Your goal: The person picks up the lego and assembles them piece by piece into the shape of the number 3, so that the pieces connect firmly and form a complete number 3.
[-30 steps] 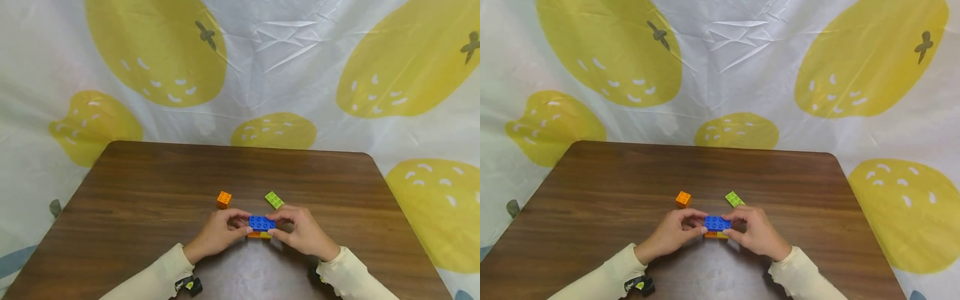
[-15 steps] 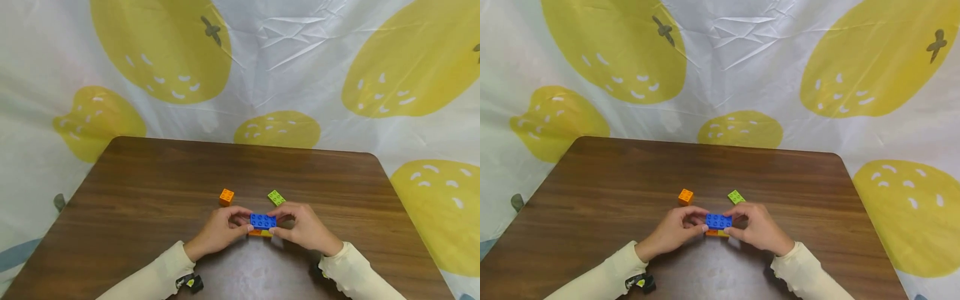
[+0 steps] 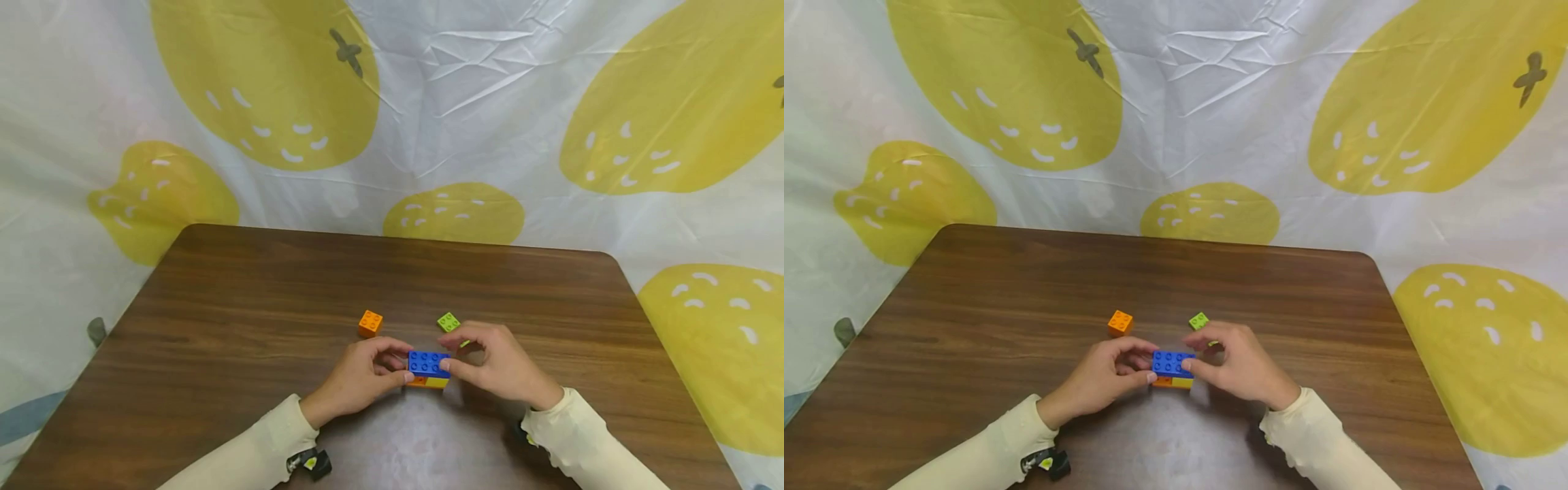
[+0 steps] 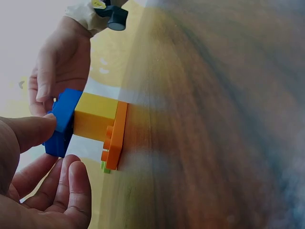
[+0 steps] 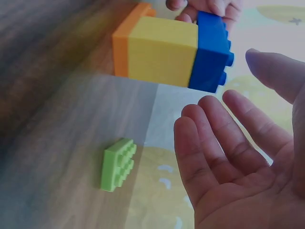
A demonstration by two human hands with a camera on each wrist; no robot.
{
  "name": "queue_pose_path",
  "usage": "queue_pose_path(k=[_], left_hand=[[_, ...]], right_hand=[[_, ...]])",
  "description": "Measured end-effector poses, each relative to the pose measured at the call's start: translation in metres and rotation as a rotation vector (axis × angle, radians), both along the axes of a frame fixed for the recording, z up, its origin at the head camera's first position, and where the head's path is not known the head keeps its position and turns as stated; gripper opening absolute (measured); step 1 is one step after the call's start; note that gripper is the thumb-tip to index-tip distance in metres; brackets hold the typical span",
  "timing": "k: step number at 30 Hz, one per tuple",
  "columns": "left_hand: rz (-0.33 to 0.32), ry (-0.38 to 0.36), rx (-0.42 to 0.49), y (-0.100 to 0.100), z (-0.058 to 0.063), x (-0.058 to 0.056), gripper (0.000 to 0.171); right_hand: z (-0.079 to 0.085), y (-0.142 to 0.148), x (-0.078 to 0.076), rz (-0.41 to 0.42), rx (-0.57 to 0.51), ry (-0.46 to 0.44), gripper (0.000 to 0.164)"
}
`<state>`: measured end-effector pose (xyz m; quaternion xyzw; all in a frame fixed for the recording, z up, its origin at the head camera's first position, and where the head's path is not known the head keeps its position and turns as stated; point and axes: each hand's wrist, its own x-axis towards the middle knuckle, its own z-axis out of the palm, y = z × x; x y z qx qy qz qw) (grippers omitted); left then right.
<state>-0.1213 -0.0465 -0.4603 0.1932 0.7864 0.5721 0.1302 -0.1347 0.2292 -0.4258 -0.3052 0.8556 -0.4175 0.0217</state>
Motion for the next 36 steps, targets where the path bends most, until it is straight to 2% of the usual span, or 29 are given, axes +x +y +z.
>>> queue_pose_path(k=[9,17,36], left_hand=[[0.008,0.01,-0.003,0.001,0.0,0.001,0.034],[0.006,0.024,-0.015,0.002,0.0,0.001,0.035],[0.006,0.035,-0.028,0.002,0.0,0.001,0.034]], right_hand=[[0.009,-0.004,-0.003,-0.035,-0.045,0.025,0.028],[0.014,-0.011,-0.012,-0.058,-0.055,0.031,0.027],[0.014,-0.033,-0.048,-0.097,-0.081,0.008,0.028]])
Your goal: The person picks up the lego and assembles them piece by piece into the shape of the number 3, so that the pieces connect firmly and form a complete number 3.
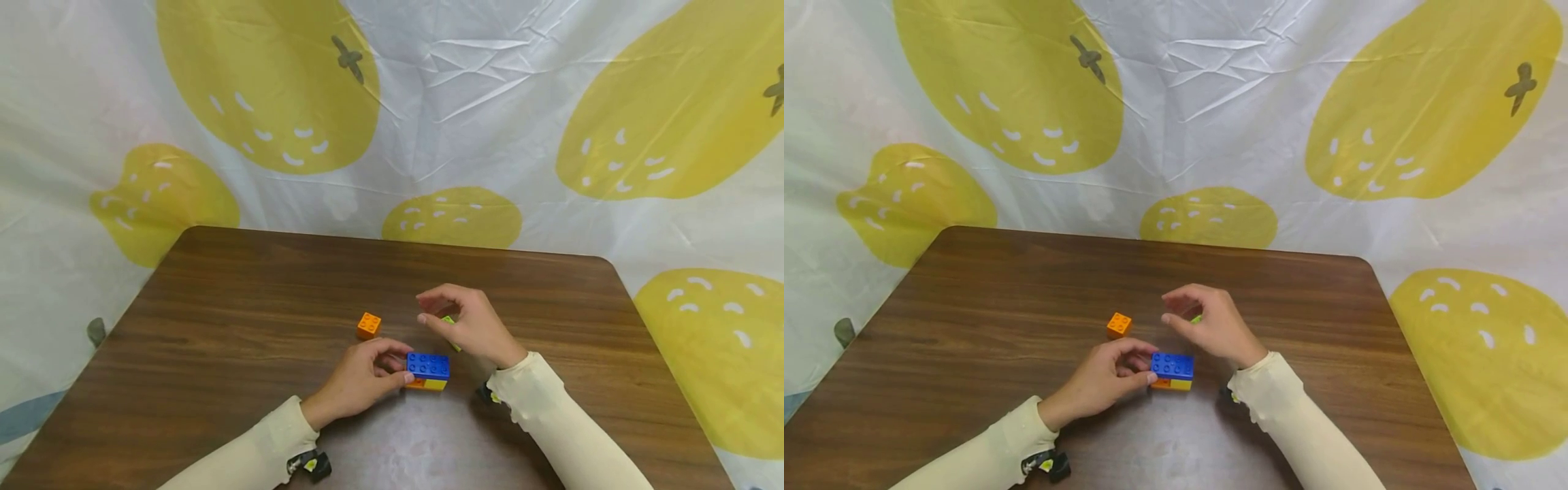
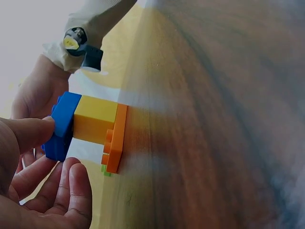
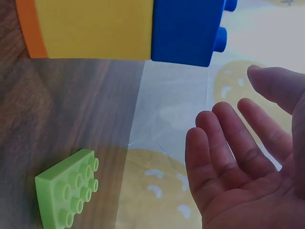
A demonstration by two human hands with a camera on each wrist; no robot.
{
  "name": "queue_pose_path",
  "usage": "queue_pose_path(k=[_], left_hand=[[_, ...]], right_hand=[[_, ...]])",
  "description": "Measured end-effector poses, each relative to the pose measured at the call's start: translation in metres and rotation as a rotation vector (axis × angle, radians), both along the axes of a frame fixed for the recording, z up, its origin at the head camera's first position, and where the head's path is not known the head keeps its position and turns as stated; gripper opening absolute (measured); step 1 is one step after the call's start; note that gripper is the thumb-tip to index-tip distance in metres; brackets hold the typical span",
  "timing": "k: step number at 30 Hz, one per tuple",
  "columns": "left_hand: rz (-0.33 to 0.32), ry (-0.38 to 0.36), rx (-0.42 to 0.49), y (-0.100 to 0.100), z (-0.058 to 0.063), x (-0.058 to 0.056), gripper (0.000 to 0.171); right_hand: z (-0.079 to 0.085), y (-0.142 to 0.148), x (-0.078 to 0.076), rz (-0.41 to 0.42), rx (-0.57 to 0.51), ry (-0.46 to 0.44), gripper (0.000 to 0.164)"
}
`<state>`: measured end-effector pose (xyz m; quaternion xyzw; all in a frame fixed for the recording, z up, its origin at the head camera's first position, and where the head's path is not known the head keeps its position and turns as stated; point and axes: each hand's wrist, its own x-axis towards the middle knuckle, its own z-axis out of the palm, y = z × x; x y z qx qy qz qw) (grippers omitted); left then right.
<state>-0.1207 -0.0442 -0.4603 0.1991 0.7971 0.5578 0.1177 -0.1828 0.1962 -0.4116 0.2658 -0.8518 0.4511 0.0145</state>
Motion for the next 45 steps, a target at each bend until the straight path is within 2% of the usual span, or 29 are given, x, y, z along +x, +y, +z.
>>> queue_pose_path(k=[15,24,33,45], left_hand=[[0.009,-0.001,0.014,-0.001,0.0,-0.001,0.034],[0.011,0.001,0.003,-0.002,0.0,0.0,0.034],[0.009,0.019,-0.011,-0.002,-0.001,-0.001,0.033],[0.005,0.022,-0.019,-0.002,-0.001,0.0,0.033]], right_hand=[[-0.008,-0.01,-0.028,0.036,0.038,-0.016,0.03],[-0.02,-0.022,-0.044,0.145,-0.001,-0.013,0.031],[-0.026,-0.031,-0.051,0.188,0.036,-0.08,0.04],[-0.039,-0.04,-0.053,0.248,0.092,-0.089,0.041]])
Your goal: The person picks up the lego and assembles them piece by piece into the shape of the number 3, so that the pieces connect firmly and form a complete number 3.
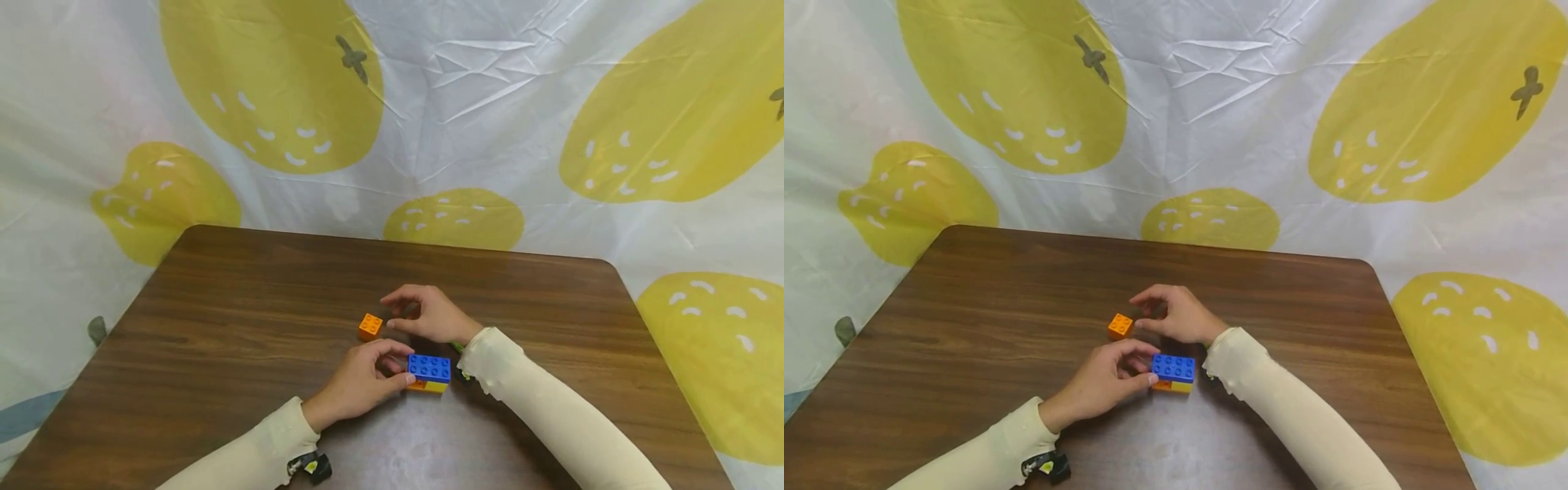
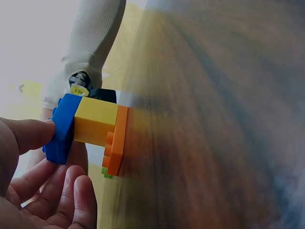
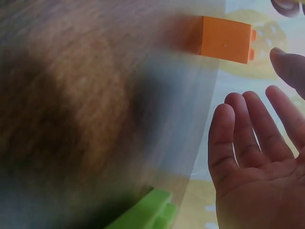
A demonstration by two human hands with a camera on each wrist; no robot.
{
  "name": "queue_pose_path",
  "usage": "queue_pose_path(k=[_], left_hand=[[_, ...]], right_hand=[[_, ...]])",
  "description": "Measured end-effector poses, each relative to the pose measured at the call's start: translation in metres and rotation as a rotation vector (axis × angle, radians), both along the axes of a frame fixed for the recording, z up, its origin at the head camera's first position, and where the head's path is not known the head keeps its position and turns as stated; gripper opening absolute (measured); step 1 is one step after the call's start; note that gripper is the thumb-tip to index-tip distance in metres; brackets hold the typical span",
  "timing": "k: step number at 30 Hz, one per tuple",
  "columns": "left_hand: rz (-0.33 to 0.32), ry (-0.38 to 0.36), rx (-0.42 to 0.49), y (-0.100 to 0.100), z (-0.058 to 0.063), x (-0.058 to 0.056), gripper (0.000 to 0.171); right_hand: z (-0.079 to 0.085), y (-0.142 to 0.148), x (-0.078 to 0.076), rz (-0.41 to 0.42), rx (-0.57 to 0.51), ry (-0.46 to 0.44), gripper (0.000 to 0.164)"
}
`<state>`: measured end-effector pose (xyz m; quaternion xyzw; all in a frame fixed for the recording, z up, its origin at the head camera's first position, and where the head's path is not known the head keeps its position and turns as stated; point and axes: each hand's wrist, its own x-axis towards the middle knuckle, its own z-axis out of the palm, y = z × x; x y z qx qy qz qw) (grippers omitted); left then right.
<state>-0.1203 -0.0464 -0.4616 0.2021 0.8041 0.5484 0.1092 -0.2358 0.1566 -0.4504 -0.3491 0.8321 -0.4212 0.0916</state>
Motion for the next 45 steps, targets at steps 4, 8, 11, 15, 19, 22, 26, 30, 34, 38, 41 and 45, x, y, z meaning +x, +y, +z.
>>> queue_pose_path(k=[4,8,11,15,19,22,26,30,34,38,41,45], left_hand=[[-0.001,-0.001,0.001,0.0,0.0,0.001,0.033],[0.002,0.005,-0.003,-0.001,-0.001,0.001,0.033],[0.003,0.001,-0.003,-0.001,-0.001,0.001,0.033],[0.001,0.002,-0.003,-0.001,-0.001,0.001,0.034],[0.001,0.008,-0.006,-0.001,-0.002,0.001,0.033],[0.001,0.011,-0.008,-0.001,-0.002,0.001,0.033],[0.001,0.012,-0.01,-0.001,-0.002,0.0,0.034],[0.002,0.009,-0.01,-0.001,-0.001,0.0,0.034],[0.002,0.01,-0.008,-0.001,-0.001,0.001,0.033],[0.004,0.015,-0.008,-0.002,-0.001,0.001,0.033],[0.004,0.015,-0.003,-0.002,-0.002,0.001,0.033],[0.001,0.014,0.005,-0.002,-0.001,0.0,0.033]], right_hand=[[-0.004,-0.002,-0.001,0.037,0.016,-0.003,0.041],[-0.005,-0.005,-0.002,0.068,0.025,-0.018,0.041],[-0.006,-0.006,-0.001,0.096,0.027,-0.041,0.041],[-0.007,-0.008,-0.001,0.15,0.026,-0.046,0.045],[-0.01,-0.009,-0.002,0.198,0.032,-0.01,0.049],[-0.01,-0.011,-0.003,0.234,0.04,0.021,0.05],[-0.009,-0.013,-0.004,0.253,0.062,0.048,0.05],[-0.011,-0.014,-0.005,0.219,0.066,0.018,0.047],[-0.012,-0.015,-0.005,0.18,0.061,-0.028,0.044],[-0.011,-0.016,-0.004,0.163,0.069,-0.053,0.042],[-0.01,-0.016,-0.004,0.152,0.079,-0.06,0.041],[-0.01,-0.016,-0.006,0.132,0.094,-0.045,0.04]])
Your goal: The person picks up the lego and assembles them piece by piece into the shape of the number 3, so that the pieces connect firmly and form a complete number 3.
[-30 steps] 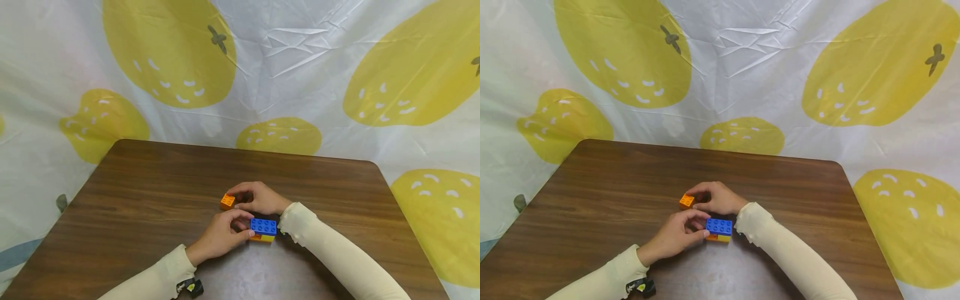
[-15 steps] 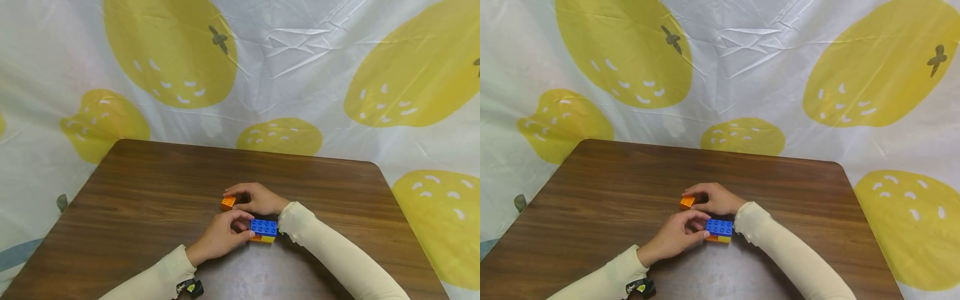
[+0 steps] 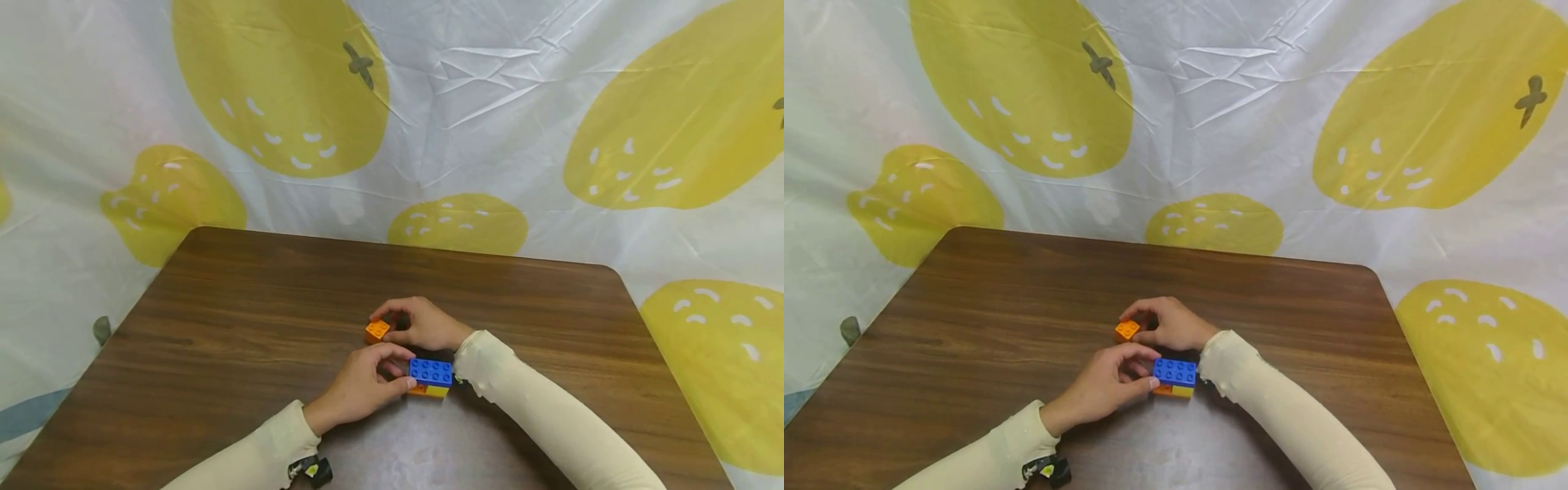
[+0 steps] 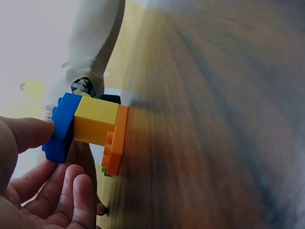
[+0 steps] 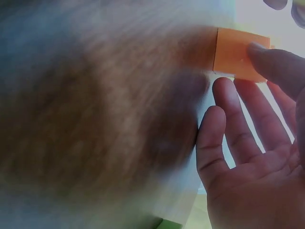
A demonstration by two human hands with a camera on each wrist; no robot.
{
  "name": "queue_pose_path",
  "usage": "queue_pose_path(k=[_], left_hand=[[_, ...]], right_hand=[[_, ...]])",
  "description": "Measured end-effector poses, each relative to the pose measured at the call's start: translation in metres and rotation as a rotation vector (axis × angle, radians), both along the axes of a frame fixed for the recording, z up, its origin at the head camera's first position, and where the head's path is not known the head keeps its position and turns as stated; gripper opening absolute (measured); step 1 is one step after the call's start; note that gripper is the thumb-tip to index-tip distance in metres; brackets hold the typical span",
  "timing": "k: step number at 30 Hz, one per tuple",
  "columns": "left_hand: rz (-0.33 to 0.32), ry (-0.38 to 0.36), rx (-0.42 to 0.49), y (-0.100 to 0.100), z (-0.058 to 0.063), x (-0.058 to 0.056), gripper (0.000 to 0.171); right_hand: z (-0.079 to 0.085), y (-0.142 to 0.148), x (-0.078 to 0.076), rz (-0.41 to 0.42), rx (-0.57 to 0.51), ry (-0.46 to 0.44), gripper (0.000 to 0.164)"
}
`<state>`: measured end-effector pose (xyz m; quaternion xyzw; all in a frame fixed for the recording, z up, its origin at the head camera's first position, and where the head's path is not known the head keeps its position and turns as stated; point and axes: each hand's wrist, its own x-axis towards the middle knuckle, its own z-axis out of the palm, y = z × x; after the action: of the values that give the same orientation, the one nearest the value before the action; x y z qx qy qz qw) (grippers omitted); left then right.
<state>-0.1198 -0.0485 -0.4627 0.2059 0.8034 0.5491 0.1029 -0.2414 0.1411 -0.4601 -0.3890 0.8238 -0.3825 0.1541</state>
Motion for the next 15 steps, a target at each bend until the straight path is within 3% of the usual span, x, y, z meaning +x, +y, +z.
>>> queue_pose_path(k=[15], left_hand=[[0.008,-0.028,0.009,0.001,0.001,0.0,0.033]], right_hand=[[0.003,0.011,-0.001,-0.079,-0.05,-0.017,0.041]])
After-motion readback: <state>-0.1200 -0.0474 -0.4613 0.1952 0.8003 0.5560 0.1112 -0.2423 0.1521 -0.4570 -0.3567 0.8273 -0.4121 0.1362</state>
